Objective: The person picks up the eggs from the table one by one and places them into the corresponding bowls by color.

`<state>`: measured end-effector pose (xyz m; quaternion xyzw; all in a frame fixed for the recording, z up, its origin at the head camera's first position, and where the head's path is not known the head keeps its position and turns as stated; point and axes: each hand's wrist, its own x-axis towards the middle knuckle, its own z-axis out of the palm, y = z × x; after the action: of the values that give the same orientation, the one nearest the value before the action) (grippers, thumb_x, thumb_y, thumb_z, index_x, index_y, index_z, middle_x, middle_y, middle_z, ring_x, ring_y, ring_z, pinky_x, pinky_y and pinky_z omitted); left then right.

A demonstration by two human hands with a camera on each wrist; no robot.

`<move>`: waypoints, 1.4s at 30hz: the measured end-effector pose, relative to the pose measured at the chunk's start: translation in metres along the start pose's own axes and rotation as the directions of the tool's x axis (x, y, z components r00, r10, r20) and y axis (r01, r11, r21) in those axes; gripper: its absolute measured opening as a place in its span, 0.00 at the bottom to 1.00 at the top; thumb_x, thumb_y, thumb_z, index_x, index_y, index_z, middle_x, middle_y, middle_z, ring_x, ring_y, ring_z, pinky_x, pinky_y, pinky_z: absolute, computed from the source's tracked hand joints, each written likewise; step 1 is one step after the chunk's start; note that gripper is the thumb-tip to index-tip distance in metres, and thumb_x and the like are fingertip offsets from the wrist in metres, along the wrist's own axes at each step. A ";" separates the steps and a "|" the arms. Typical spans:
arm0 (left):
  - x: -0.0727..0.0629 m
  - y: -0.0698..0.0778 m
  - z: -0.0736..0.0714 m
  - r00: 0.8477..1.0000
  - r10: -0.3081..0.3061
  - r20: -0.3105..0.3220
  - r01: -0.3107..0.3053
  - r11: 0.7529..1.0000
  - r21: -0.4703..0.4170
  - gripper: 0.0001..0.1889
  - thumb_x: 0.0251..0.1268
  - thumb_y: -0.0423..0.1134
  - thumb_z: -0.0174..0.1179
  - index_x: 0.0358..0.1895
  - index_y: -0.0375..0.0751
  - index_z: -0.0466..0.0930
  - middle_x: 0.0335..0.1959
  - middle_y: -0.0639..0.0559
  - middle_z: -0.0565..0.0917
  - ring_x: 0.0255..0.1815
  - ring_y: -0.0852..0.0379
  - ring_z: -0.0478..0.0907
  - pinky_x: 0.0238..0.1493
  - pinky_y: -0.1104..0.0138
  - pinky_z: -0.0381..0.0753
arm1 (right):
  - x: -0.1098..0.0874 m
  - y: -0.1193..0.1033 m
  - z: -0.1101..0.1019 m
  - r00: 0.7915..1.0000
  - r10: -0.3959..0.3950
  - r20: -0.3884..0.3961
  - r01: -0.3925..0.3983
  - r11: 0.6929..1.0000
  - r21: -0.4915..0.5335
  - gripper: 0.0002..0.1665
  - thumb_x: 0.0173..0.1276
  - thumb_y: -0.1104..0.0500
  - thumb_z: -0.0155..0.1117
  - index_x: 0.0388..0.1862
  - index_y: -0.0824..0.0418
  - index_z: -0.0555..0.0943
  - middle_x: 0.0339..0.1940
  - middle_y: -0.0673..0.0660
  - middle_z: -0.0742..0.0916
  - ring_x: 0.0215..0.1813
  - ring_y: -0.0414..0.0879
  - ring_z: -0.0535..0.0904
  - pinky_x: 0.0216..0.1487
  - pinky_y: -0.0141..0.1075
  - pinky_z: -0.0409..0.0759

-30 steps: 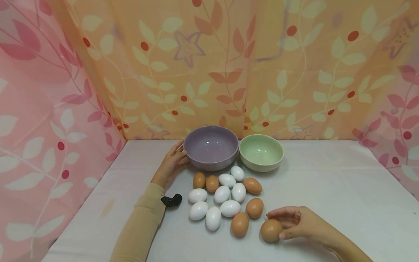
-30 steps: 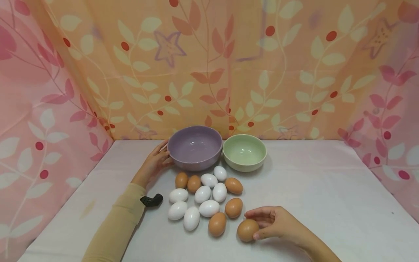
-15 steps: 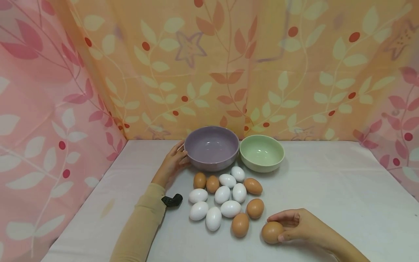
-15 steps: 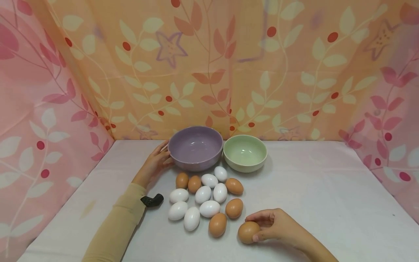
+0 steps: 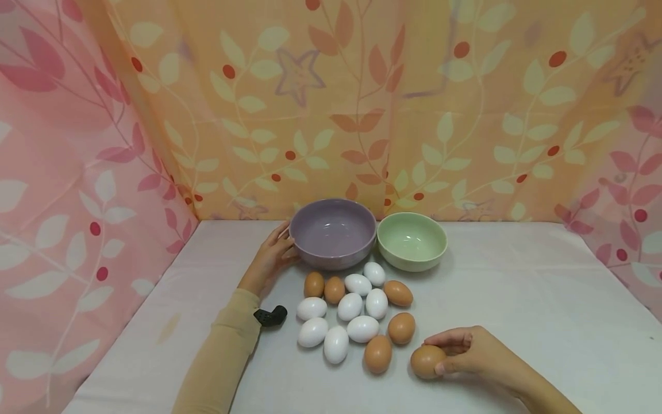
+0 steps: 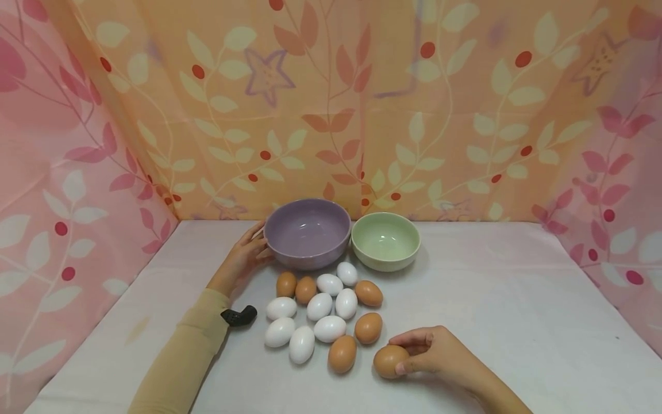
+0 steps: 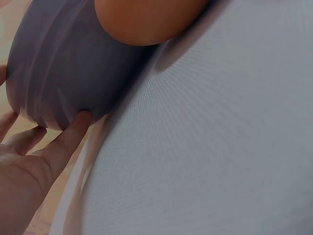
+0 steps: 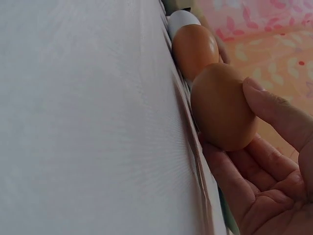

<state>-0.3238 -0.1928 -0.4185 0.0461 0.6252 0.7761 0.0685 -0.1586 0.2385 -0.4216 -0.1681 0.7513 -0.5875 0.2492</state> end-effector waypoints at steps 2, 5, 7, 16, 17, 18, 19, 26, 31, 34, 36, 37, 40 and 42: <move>0.000 0.001 0.000 1.000 -0.001 -0.006 0.001 1.000 -0.010 0.32 0.77 0.35 0.49 0.80 0.52 0.50 0.82 0.51 0.52 0.77 0.45 0.60 0.72 0.47 0.65 | 0.000 -0.001 -0.001 1.000 0.003 -0.005 -0.003 1.000 0.003 0.29 0.62 0.63 0.71 0.60 0.76 0.77 0.52 0.57 0.89 0.48 0.34 0.84 0.46 0.30 0.84; 0.000 0.001 0.001 1.000 -0.005 -0.001 0.005 1.000 -0.020 0.33 0.77 0.35 0.49 0.80 0.53 0.50 0.82 0.51 0.52 0.77 0.46 0.60 0.72 0.48 0.65 | -0.001 -0.001 -0.002 1.000 0.011 -0.008 -0.011 1.000 0.001 0.30 0.63 0.62 0.71 0.60 0.77 0.77 0.52 0.57 0.89 0.48 0.33 0.84 0.46 0.30 0.84; 0.000 0.001 0.001 1.000 -0.007 0.002 0.007 1.000 -0.028 0.33 0.77 0.35 0.49 0.80 0.53 0.51 0.82 0.51 0.53 0.77 0.46 0.60 0.73 0.48 0.65 | -0.001 -0.002 -0.003 1.000 0.023 -0.015 -0.023 1.000 -0.003 0.30 0.63 0.62 0.72 0.60 0.77 0.76 0.52 0.57 0.89 0.48 0.33 0.84 0.46 0.29 0.84; 0.000 -0.001 0.000 1.000 0.006 0.016 -0.006 1.000 -0.013 0.32 0.77 0.35 0.49 0.80 0.52 0.51 0.82 0.51 0.52 0.78 0.46 0.59 0.74 0.45 0.63 | -0.002 -0.013 -0.007 0.994 0.081 -0.075 -0.084 0.996 -0.037 0.30 0.63 0.58 0.72 0.62 0.71 0.78 0.50 0.52 0.90 0.48 0.35 0.84 0.48 0.29 0.83; 0.000 -0.002 0.000 1.000 0.006 0.012 -0.006 1.000 -0.011 0.32 0.77 0.35 0.50 0.80 0.52 0.52 0.82 0.51 0.52 0.78 0.46 0.59 0.74 0.46 0.63 | -0.002 -0.015 -0.007 0.994 0.077 -0.079 -0.080 0.996 -0.043 0.30 0.63 0.58 0.72 0.62 0.70 0.78 0.50 0.51 0.90 0.48 0.35 0.84 0.48 0.29 0.83; 0.001 -0.002 -0.001 1.000 0.008 0.014 -0.008 1.000 -0.004 0.32 0.77 0.35 0.49 0.80 0.52 0.51 0.82 0.51 0.52 0.78 0.46 0.59 0.73 0.45 0.64 | -0.002 -0.016 -0.008 0.994 0.071 -0.083 -0.075 0.996 -0.050 0.30 0.63 0.58 0.72 0.62 0.70 0.78 0.50 0.50 0.90 0.48 0.35 0.84 0.48 0.29 0.83; 0.001 -0.002 -0.001 1.000 0.007 0.014 -0.007 1.000 -0.005 0.32 0.77 0.35 0.49 0.80 0.52 0.51 0.82 0.51 0.52 0.78 0.46 0.59 0.73 0.46 0.64 | -0.001 -0.018 -0.008 0.994 0.068 -0.084 -0.073 0.996 -0.052 0.31 0.63 0.58 0.72 0.62 0.71 0.78 0.50 0.50 0.90 0.48 0.34 0.84 0.48 0.29 0.83; 0.001 -0.003 0.000 1.000 0.015 0.004 -0.015 1.000 -0.002 0.31 0.78 0.35 0.48 0.80 0.51 0.52 0.82 0.51 0.53 0.78 0.46 0.59 0.72 0.47 0.66 | 0.010 -0.027 -0.009 0.994 0.040 -0.098 -0.048 0.995 -0.084 0.31 0.62 0.58 0.72 0.61 0.70 0.79 0.51 0.55 0.89 0.48 0.35 0.84 0.48 0.28 0.82; 0.000 -0.004 0.001 1.000 0.000 0.006 0.000 1.000 -0.024 0.32 0.77 0.34 0.49 0.80 0.51 0.51 0.82 0.51 0.52 0.78 0.47 0.59 0.72 0.47 0.66 | 0.017 -0.030 -0.011 0.990 0.033 -0.136 -0.048 0.993 -0.107 0.31 0.61 0.57 0.73 0.61 0.69 0.79 0.53 0.58 0.89 0.49 0.33 0.84 0.49 0.27 0.81; 0.000 -0.004 0.001 1.000 -0.007 0.005 0.007 1.000 -0.026 0.32 0.77 0.34 0.49 0.80 0.52 0.52 0.82 0.51 0.53 0.78 0.47 0.59 0.72 0.48 0.66 | 0.018 -0.032 -0.014 0.989 0.018 -0.148 -0.035 0.993 -0.116 0.31 0.62 0.57 0.72 0.62 0.69 0.79 0.54 0.58 0.88 0.49 0.32 0.84 0.49 0.27 0.81; 0.001 -0.004 0.000 1.000 -0.007 0.003 0.007 1.000 -0.023 0.32 0.77 0.35 0.49 0.80 0.53 0.52 0.82 0.52 0.53 0.77 0.47 0.60 0.71 0.49 0.68 | 0.019 -0.033 -0.015 0.988 0.013 -0.155 -0.033 0.992 -0.121 0.31 0.63 0.56 0.72 0.62 0.69 0.79 0.54 0.58 0.88 0.49 0.32 0.83 0.50 0.27 0.81; 0.001 -0.003 0.000 1.000 -0.006 0.002 0.006 1.000 -0.019 0.32 0.77 0.35 0.49 0.80 0.53 0.52 0.82 0.52 0.54 0.77 0.47 0.60 0.71 0.49 0.69 | 0.020 -0.034 -0.016 0.987 0.010 -0.160 -0.030 0.992 -0.126 0.31 0.63 0.56 0.72 0.62 0.69 0.79 0.54 0.59 0.88 0.49 0.32 0.83 0.50 0.27 0.81; 0.002 -0.003 -0.001 1.000 -0.004 -0.003 0.004 1.000 -0.019 0.31 0.77 0.35 0.50 0.79 0.53 0.53 0.82 0.52 0.54 0.77 0.47 0.61 0.69 0.51 0.70 | 0.021 -0.035 -0.019 0.985 0.011 -0.171 -0.034 0.990 -0.137 0.31 0.63 0.56 0.73 0.62 0.69 0.79 0.55 0.58 0.88 0.49 0.31 0.83 0.50 0.27 0.80; 0.002 -0.003 -0.001 1.000 -0.005 -0.008 0.005 1.000 -0.014 0.31 0.77 0.36 0.50 0.79 0.54 0.54 0.82 0.52 0.54 0.76 0.48 0.62 0.68 0.52 0.72 | 0.023 -0.037 -0.020 0.984 0.013 -0.178 -0.039 0.988 -0.146 0.31 0.63 0.55 0.73 0.62 0.68 0.79 0.55 0.58 0.88 0.49 0.31 0.83 0.50 0.27 0.80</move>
<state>-0.3258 -0.1927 -0.4217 0.0412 0.6202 0.7804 0.0681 -0.1900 0.2328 -0.3867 -0.1235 0.8145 -0.5389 0.1759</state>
